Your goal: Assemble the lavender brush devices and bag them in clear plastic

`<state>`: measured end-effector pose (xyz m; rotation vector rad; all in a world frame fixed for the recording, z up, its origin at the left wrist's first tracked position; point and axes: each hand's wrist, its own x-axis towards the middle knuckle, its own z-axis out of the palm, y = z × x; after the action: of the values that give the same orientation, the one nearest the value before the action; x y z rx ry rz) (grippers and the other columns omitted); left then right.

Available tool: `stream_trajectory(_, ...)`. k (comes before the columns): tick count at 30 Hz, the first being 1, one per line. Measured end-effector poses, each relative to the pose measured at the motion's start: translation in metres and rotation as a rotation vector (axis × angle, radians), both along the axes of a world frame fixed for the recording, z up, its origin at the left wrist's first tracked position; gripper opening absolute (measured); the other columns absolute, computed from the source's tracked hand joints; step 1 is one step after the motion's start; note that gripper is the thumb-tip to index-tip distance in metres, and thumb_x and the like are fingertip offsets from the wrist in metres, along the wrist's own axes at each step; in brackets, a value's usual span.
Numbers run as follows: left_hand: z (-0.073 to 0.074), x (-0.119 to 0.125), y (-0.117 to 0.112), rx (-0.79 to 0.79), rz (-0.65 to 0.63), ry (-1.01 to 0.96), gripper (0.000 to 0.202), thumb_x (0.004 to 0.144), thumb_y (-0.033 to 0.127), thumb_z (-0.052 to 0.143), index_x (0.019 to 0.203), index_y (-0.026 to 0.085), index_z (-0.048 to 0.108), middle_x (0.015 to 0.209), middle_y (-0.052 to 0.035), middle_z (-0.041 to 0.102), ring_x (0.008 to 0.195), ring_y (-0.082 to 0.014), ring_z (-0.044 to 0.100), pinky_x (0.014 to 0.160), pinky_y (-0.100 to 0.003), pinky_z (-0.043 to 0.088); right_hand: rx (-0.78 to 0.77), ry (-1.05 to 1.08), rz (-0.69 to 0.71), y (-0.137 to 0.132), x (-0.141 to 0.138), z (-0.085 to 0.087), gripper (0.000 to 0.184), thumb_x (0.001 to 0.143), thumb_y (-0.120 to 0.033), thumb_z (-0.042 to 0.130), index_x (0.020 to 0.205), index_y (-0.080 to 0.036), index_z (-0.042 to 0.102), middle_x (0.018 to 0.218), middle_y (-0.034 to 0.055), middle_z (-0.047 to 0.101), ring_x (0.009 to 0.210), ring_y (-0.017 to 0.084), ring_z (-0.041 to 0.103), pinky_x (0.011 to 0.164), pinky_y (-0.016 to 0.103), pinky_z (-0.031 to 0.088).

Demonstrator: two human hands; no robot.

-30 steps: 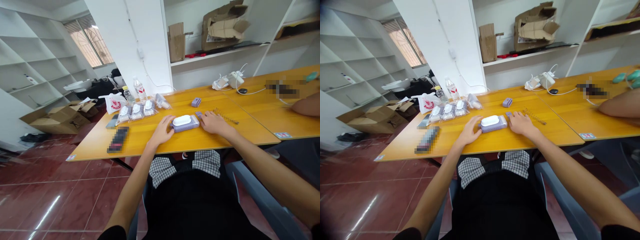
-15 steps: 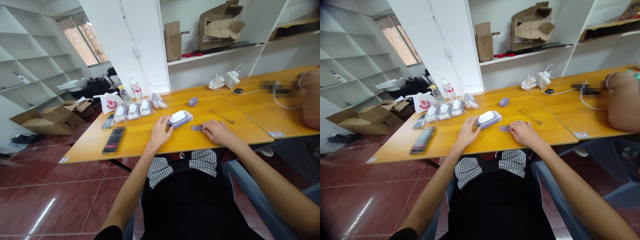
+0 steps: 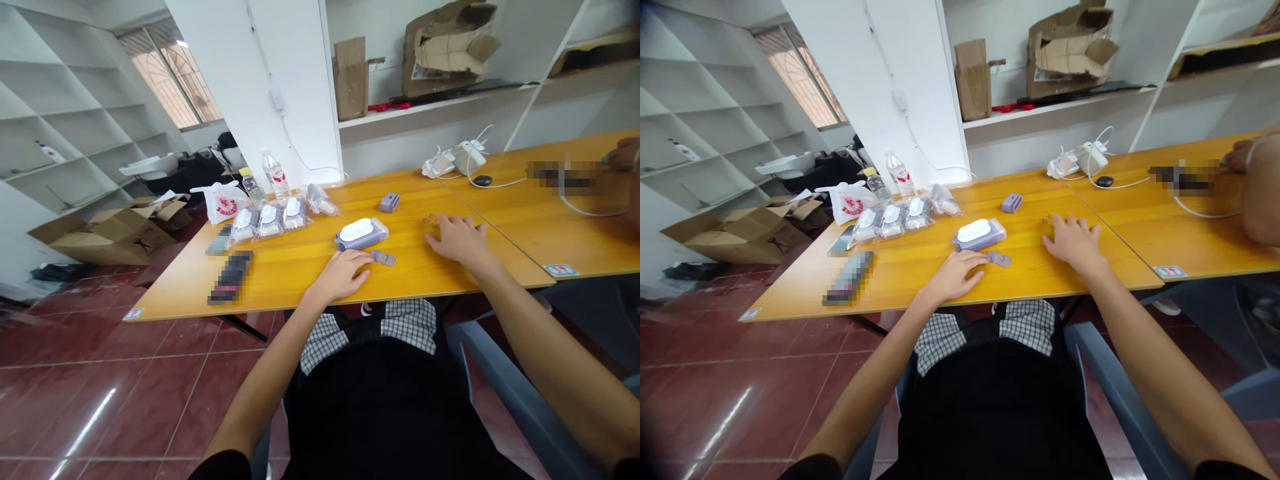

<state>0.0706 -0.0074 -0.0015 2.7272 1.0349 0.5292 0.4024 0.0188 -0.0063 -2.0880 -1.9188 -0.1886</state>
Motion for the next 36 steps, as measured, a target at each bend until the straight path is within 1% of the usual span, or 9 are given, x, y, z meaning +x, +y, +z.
stream_trajectory(4,0.002,0.0,-0.001,-0.011,0.021,-0.013,0.039,0.108,0.033,0.06,0.144,0.024,0.068,0.138,-0.0112,0.072,0.133,-0.0295,0.064,0.117,-0.049,0.05,-0.094,-0.005,0.009,0.015,0.006,-0.004,0.053,0.1,-0.037,0.055,0.145,-0.013,0.069,0.126,0.0241,0.079,0.123,0.048,0.069,0.103,0.068,0.051)
stream_trajectory(7,0.002,-0.001,-0.001,-0.026,0.022,-0.022,0.033,0.107,0.037,0.063,0.137,0.025,0.073,0.13,-0.0109,0.072,0.128,-0.0296,0.065,0.115,-0.049,0.05,-0.126,0.039,0.25,0.019,-0.001,0.0,0.048,0.096,-0.023,0.053,0.138,-0.017,0.075,0.124,0.0167,0.082,0.118,0.038,0.074,0.104,0.054,0.056)
stream_trajectory(10,0.001,-0.001,-0.001,-0.04,0.0,-0.066,0.02,0.106,0.036,0.067,0.12,0.025,0.076,0.141,-0.0096,0.07,0.136,-0.0287,0.062,0.119,-0.05,0.046,-0.204,0.095,0.475,0.017,-0.011,0.012,0.044,0.092,-0.016,0.054,0.127,-0.019,0.08,0.12,0.0126,0.083,0.106,0.029,0.077,0.1,0.041,0.059)
stream_trajectory(13,-0.001,-0.001,0.0,-0.066,-0.008,-0.096,0.011,0.106,0.033,0.068,0.105,0.024,0.074,0.15,-0.0082,0.068,0.142,-0.0289,0.06,0.121,-0.052,0.043,-0.307,0.176,0.55,0.01,-0.019,0.028,0.041,0.093,-0.021,0.059,0.128,-0.021,0.08,0.116,0.0093,0.084,0.097,0.027,0.079,0.092,0.039,0.062)
stream_trajectory(17,-0.001,0.0,0.002,-0.107,-0.009,-0.107,0.006,0.104,0.028,0.07,0.102,0.024,0.072,0.136,-0.0058,0.076,0.133,-0.0276,0.066,0.117,-0.052,0.046,-0.39,0.254,0.647,-0.001,-0.033,0.048,0.038,0.094,-0.032,0.065,0.129,-0.024,0.08,0.109,0.0076,0.085,0.089,0.026,0.079,0.083,0.038,0.062)
stream_trajectory(23,-0.001,0.002,0.004,-0.127,-0.064,-0.196,0.003,0.1,0.019,0.072,0.1,0.022,0.071,0.117,-0.0049,0.08,0.115,-0.0241,0.072,0.109,-0.045,0.054,-0.421,0.305,0.719,-0.013,-0.058,0.067,0.029,0.094,-0.049,0.073,0.108,-0.026,0.085,0.098,0.0057,0.084,0.082,0.024,0.075,0.076,0.035,0.057)
stream_trajectory(27,-0.006,0.001,0.004,-0.193,0.0,-0.33,0.012,0.095,0.015,0.075,0.105,0.02,0.072,0.114,-0.0056,0.077,0.096,-0.0188,0.073,0.091,-0.036,0.06,-0.387,0.289,0.766,-0.016,-0.069,0.061,0.023,0.094,-0.036,0.07,0.109,-0.027,0.086,0.1,0.0054,0.084,0.083,0.023,0.075,0.08,0.037,0.057)
stream_trajectory(30,-0.01,0.001,0.005,-0.235,0.113,-0.388,0.024,0.089,0.014,0.08,0.112,0.019,0.074,0.1,-0.0026,0.076,0.078,-0.0154,0.069,0.078,-0.032,0.06,-0.327,0.264,0.743,-0.017,-0.07,0.052,0.034,0.091,-0.026,0.068,0.12,-0.025,0.085,0.109,0.0091,0.083,0.087,0.025,0.075,0.083,0.039,0.058)
stream_trajectory(36,-0.015,0.003,0.01,-0.274,0.152,-0.395,0.033,0.089,0.015,0.081,0.122,0.018,0.078,0.093,-0.0027,0.078,0.075,-0.0165,0.07,0.079,-0.034,0.061,-0.252,0.18,0.724,-0.021,-0.071,0.047,0.047,0.084,-0.011,0.065,0.125,-0.027,0.084,0.121,0.0109,0.081,0.107,0.031,0.074,0.089,0.041,0.056)
